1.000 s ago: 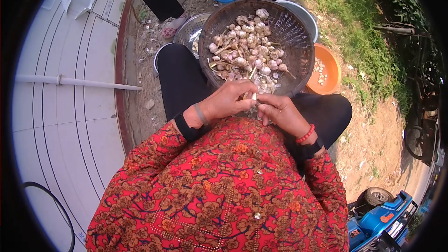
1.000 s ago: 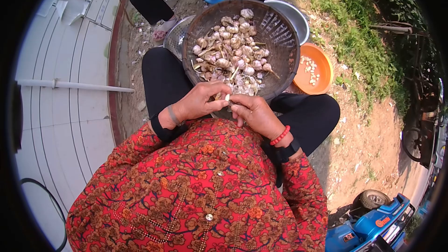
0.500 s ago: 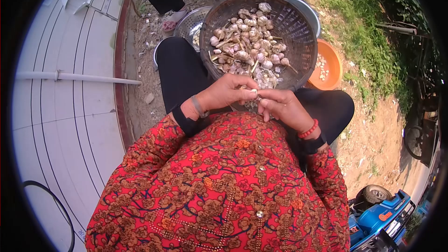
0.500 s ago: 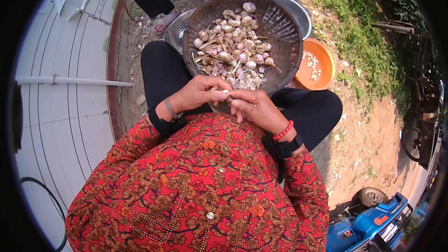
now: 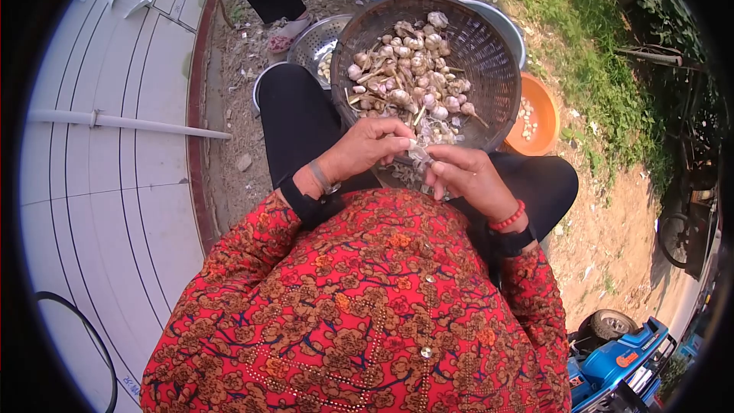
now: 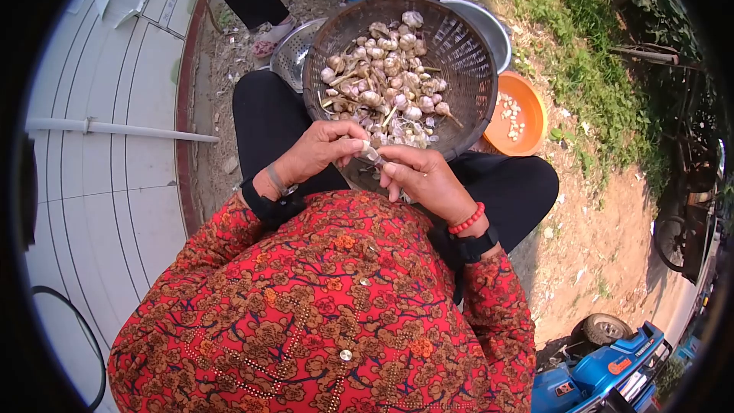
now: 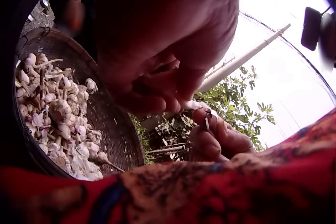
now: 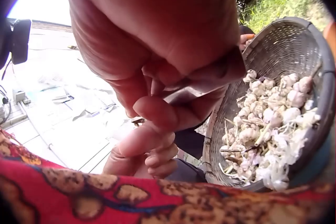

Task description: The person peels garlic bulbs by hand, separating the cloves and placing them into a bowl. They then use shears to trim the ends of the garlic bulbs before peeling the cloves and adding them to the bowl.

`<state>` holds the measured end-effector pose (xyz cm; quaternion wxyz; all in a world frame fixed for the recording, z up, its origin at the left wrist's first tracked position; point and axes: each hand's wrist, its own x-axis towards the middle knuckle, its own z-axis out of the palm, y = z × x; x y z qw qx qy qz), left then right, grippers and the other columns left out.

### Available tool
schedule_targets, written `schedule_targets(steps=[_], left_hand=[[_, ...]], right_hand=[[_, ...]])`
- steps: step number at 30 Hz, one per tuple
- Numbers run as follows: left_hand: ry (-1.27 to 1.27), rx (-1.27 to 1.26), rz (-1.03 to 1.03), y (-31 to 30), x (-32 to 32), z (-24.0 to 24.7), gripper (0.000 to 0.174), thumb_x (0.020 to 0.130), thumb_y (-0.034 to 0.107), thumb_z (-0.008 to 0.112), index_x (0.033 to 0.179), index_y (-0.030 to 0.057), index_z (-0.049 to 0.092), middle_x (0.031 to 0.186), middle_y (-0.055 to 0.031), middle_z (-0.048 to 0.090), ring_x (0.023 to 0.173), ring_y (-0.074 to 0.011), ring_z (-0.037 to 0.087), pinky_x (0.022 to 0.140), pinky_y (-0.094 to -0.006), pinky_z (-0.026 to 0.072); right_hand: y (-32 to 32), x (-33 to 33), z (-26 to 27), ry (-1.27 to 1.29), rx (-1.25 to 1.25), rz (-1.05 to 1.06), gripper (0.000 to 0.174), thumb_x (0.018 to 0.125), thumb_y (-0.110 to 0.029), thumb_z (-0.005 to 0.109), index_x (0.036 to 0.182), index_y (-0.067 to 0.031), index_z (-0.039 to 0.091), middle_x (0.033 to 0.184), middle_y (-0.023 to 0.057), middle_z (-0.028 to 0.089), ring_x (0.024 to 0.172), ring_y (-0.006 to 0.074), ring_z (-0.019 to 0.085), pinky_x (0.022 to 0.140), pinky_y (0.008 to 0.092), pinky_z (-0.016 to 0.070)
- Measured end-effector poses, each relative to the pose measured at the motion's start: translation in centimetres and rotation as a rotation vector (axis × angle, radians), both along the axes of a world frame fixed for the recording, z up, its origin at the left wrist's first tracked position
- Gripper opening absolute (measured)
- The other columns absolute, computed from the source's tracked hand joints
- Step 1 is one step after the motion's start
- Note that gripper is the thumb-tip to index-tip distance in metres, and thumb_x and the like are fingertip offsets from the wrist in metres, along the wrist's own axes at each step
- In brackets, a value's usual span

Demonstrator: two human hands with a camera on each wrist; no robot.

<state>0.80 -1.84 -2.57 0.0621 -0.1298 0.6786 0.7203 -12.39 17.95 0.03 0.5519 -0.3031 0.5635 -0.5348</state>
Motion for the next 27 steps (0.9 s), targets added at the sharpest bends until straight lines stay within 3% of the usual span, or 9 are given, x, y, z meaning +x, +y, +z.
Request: schedule_targets(steps=[5, 8, 12, 13, 16, 19, 27], left_hand=[[-0.063, 0.154, 0.08, 0.0, 0.1, 0.6, 0.015, 0.094, 0.019, 0.055, 0.094, 0.0051, 0.06, 0.081, 0.001, 0.06, 0.067, -0.0054, 0.058, 0.059, -0.0194, 0.0465], [-0.056, 0.171, 0.059, 0.3, 0.0, 0.7, 0.014, 0.093, 0.018, 0.056, 0.095, 0.0049, 0.06, 0.081, 0.0004, 0.061, 0.066, -0.006, 0.06, 0.058, -0.0187, 0.0478], [-0.055, 0.125, 0.055, 0.8, -0.3, 0.4, 0.012, 0.091, 0.016, 0.059, 0.095, 0.0046, 0.06, 0.08, 0.0009, 0.061, 0.064, -0.0049, 0.059, 0.056, -0.0182, 0.0476], [-0.061, 0.115, 0.056, 0.8, -0.4, 0.3, 0.011, 0.091, 0.015, 0.06, 0.095, 0.0047, 0.06, 0.079, 0.0011, 0.06, 0.064, -0.0046, 0.059, 0.055, -0.0182, 0.0475], [-0.068, 0.1, 0.045, 1.0, -0.5, 0.0, 0.011, 0.09, 0.015, 0.062, 0.095, 0.0048, 0.06, 0.076, 0.002, 0.06, 0.063, -0.0038, 0.058, 0.054, -0.0179, 0.0467], [-0.081, 0.09, 0.038, 1.4, -0.6, 0.0, 0.011, 0.09, 0.014, 0.062, 0.095, 0.0049, 0.061, 0.073, 0.0027, 0.059, 0.061, -0.0038, 0.057, 0.053, -0.0177, 0.0457], [-0.092, 0.095, 0.026, 1.4, -0.5, -0.6, 0.01, 0.088, 0.014, 0.062, 0.091, 0.0043, 0.061, 0.071, 0.0016, 0.059, 0.058, -0.0053, 0.056, 0.051, -0.0193, 0.0444]], right_hand=[[1.7, -1.2, -1.0, -0.097, 0.049, -0.113, 0.029, 0.093, -0.011, 0.055, 0.119, 0.0028, 0.057, 0.08, 0.003, 0.063, 0.061, 0.0074, 0.058, 0.052, 0.0206, 0.0448], [2.4, -1.0, -4.0, 0.258, 0.109, -0.052, 0.029, 0.091, -0.009, 0.058, 0.116, 0.0042, 0.058, 0.08, 0.0035, 0.064, 0.059, 0.0088, 0.058, 0.053, 0.0223, 0.0466], [1.3, -0.1, -1.4, 0.479, 0.018, -0.04, 0.029, 0.086, -0.006, 0.062, 0.113, 0.0033, 0.058, 0.074, 0.0092, 0.062, 0.057, 0.01, 0.057, 0.055, 0.0278, 0.0478], [0.9, 0.2, -0.7, 0.475, 0.032, -0.056, 0.029, 0.084, -0.006, 0.063, 0.112, 0.0012, 0.059, 0.076, 0.0147, 0.062, 0.06, 0.0191, 0.062, 0.059, 0.0326, 0.0485], [0.4, 0.4, -1.3, 0.685, -0.092, -0.076, 0.028, 0.083, -0.008, 0.064, 0.109, -0.0013, 0.06, 0.083, 0.019, 0.064, 0.07, 0.0317, 0.064, 0.063, 0.0361, 0.0487], [0.0, 0.5, -0.9, 0.703, -0.081, -0.062, 0.025, 0.082, -0.009, 0.064, 0.106, -0.0028, 0.061, 0.087, 0.0208, 0.063, 0.08, 0.0389, 0.061, 0.066, 0.0399, 0.0484], [-0.3, 0.5, -0.6, 0.795, -0.091, -0.023, 0.02, 0.083, -0.012, 0.063, 0.101, -0.0036, 0.061, 0.083, 0.0196, 0.063, 0.078, 0.0377, 0.061, 0.066, 0.0429, 0.0478]])
